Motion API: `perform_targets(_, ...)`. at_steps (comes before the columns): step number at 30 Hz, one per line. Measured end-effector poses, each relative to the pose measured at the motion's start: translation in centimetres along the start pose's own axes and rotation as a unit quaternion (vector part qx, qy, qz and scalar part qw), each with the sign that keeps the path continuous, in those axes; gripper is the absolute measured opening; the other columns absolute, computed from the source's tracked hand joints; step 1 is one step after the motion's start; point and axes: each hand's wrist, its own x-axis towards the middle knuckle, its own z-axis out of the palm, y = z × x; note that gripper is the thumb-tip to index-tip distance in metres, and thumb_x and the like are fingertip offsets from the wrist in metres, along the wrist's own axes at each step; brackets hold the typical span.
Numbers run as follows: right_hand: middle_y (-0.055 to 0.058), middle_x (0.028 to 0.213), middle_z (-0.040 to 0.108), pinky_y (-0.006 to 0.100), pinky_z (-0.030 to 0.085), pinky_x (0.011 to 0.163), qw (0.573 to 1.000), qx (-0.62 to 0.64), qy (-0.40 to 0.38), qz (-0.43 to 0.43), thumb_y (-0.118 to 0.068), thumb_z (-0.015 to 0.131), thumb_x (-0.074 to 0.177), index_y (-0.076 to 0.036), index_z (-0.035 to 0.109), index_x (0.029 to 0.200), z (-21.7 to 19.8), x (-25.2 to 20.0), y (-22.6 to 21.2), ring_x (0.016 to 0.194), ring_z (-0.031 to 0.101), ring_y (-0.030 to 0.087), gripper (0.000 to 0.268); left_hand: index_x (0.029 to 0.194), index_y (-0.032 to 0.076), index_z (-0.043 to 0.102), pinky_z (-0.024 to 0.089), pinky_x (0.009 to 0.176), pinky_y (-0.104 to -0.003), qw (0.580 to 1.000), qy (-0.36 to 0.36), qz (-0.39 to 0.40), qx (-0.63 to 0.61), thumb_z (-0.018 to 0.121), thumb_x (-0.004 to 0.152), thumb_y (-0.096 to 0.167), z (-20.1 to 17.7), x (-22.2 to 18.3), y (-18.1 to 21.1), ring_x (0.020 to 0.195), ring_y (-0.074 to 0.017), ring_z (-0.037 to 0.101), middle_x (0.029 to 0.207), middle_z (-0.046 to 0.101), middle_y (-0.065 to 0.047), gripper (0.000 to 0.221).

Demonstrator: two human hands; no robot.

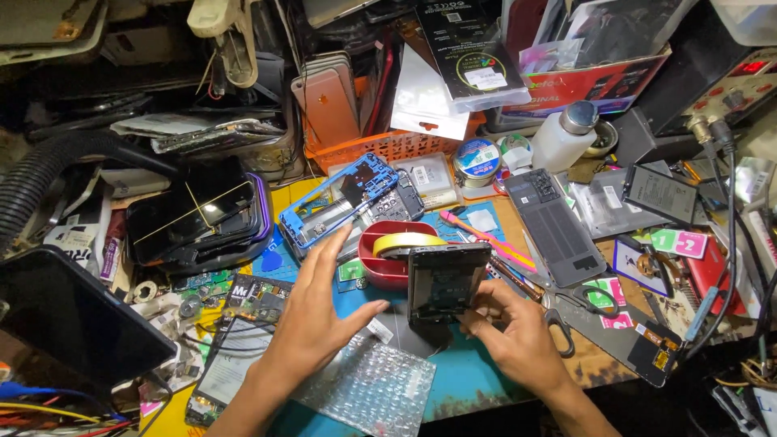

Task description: Disassembling a smartphone to remove internal components such as the motherboard and battery using precision tools.

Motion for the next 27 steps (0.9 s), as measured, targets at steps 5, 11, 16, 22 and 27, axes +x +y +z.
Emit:
perform_targets(5,0.006,0.069,0.077,0.029,0.061,0.065,1.0,-0.011,-0.011,-0.011,-0.009,0.076,0.084,-0.009,0.077,0.103,0.2,0.4,-0.3,0.064,0.074,0.016,0.019,0.158,0.016,0.032,0.055,0.1,-0.043,0.992,-0.096,-0.062,-0.049,0.083,0.08,0.022,1.2,3.3,0.0,0.128,-0.0264,0.057,0.147,0.051,-0.011,0.093)
perform_targets(11,0.006,0.082,0.08,0.031,0.061,0.069,0.999,0.016,-0.005,-0.032,-0.007,0.074,0.085,-0.008,0.077,0.104,0.0,1.0,-0.8,0.069,0.072,0.016,0.02,0.148,0.008,0.042,0.055,0.1,-0.042,0.994,-0.023,-0.103,-0.019,0.086,0.079,0.035,2.0,2.3,0.8,0.122,-0.0276,0.061,0.135,0.056,-0.012,0.086)
perform_targets(16,0.006,0.078,0.076,0.03,0.059,0.069,0.999,0.017,0.016,-0.022,-0.007,0.076,0.085,-0.007,0.076,0.104,-0.8,1.2,-0.2,0.069,0.07,0.016,0.019,0.144,0.006,0.043,0.057,0.096,-0.039,0.994,0.034,-0.102,-0.004,0.09,0.074,0.03,3.3,1.6,1.0,0.121,-0.0282,0.061,0.134,0.056,-0.014,0.088)
perform_targets(22,0.009,0.08,0.078,0.03,0.062,0.069,0.997,0.038,0.052,-0.032,-0.008,0.074,0.087,-0.005,0.074,0.105,-2.5,0.9,0.4,0.071,0.075,0.018,0.018,0.135,0.006,0.042,0.06,0.083,-0.038,0.994,0.059,-0.089,-0.01,0.08,0.085,0.035,3.3,-2.7,1.5,0.102,-0.0219,0.064,0.123,0.053,-0.014,0.069)
perform_targets(27,0.009,0.084,0.078,0.03,0.064,0.067,0.997,0.043,0.043,-0.055,-0.006,0.073,0.087,-0.005,0.072,0.108,-1.9,1.4,0.3,0.071,0.074,0.018,0.021,0.157,0.006,0.034,0.035,0.11,-0.053,0.977,-0.19,0.082,0.055,0.064,0.098,0.059,5.4,-5.2,1.2,0.14,-0.0392,0.042,0.157,0.042,-0.021,0.085)
